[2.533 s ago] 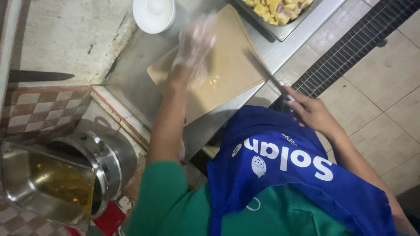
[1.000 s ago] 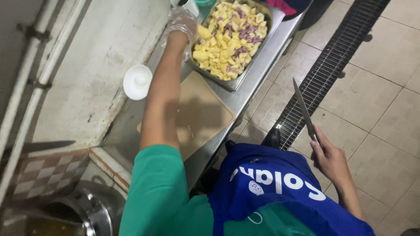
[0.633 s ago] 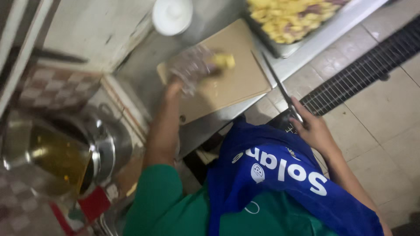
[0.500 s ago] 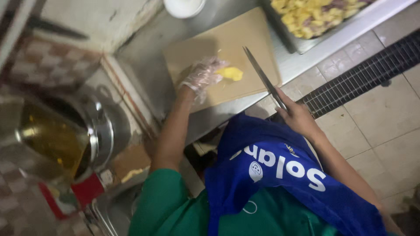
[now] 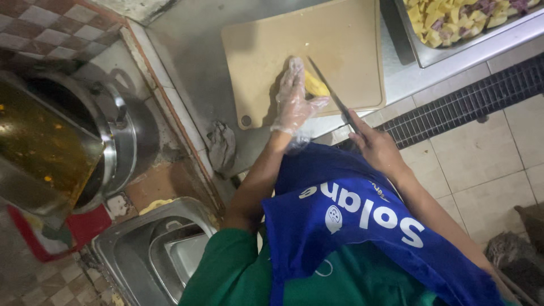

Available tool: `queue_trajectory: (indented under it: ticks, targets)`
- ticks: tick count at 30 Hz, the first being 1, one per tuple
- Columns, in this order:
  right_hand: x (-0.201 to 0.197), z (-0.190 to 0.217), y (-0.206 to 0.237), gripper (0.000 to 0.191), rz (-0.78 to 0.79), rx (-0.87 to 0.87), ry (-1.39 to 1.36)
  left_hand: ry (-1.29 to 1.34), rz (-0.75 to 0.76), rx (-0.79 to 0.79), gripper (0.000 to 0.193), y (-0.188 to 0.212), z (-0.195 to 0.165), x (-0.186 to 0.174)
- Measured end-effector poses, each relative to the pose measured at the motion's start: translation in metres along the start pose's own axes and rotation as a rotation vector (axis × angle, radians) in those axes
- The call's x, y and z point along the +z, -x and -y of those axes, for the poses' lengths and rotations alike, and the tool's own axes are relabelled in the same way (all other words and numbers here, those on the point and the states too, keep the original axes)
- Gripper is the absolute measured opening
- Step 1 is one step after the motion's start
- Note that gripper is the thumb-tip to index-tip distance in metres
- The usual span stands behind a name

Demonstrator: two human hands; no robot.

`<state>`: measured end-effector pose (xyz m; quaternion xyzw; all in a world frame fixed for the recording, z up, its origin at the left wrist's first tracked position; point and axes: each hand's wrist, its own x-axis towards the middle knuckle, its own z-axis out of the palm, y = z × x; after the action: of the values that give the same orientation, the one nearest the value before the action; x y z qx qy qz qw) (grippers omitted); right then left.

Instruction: The person cuts yellow vegetable pieces into smaller chunks on a cutting board using a knife and transfers them into a metal tray. The person wears disposable gloves and works in a commercial kitchen environment.

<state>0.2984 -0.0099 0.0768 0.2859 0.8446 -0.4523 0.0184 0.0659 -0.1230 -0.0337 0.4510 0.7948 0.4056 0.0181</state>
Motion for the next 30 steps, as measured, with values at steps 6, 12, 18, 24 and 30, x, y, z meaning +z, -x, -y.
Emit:
queue_trajectory:
  ticks: [6,12,18,24,30]
  targets:
    - [-0.001,0.005,0.010,0.070,-0.095,-0.165,-0.030,-0.020,0.161,0.025,0.129,-0.010,-0.011,-0.027]
    - [-0.009,0.022,0.004,0.062,-0.014,-0.114,0.117,-0.091,-0.105,0.014,0.065,-0.030,-0.012,-0.064]
    - [-0.011,0.029,-0.017,0.058,-0.024,-0.216,0.212,0.070,-0.088,0.136,0.060,-0.088,-0.001,-0.050]
    - [-0.013,0.038,-0.020,0.062,-0.004,-0.218,0.292,-0.115,0.282,0.246,0.066,-0.141,0.005,0.011]
    - [-0.025,0.056,-0.024,0.063,0.132,-0.031,0.330,-0.077,0.279,0.295,0.052,-0.131,0.032,0.048]
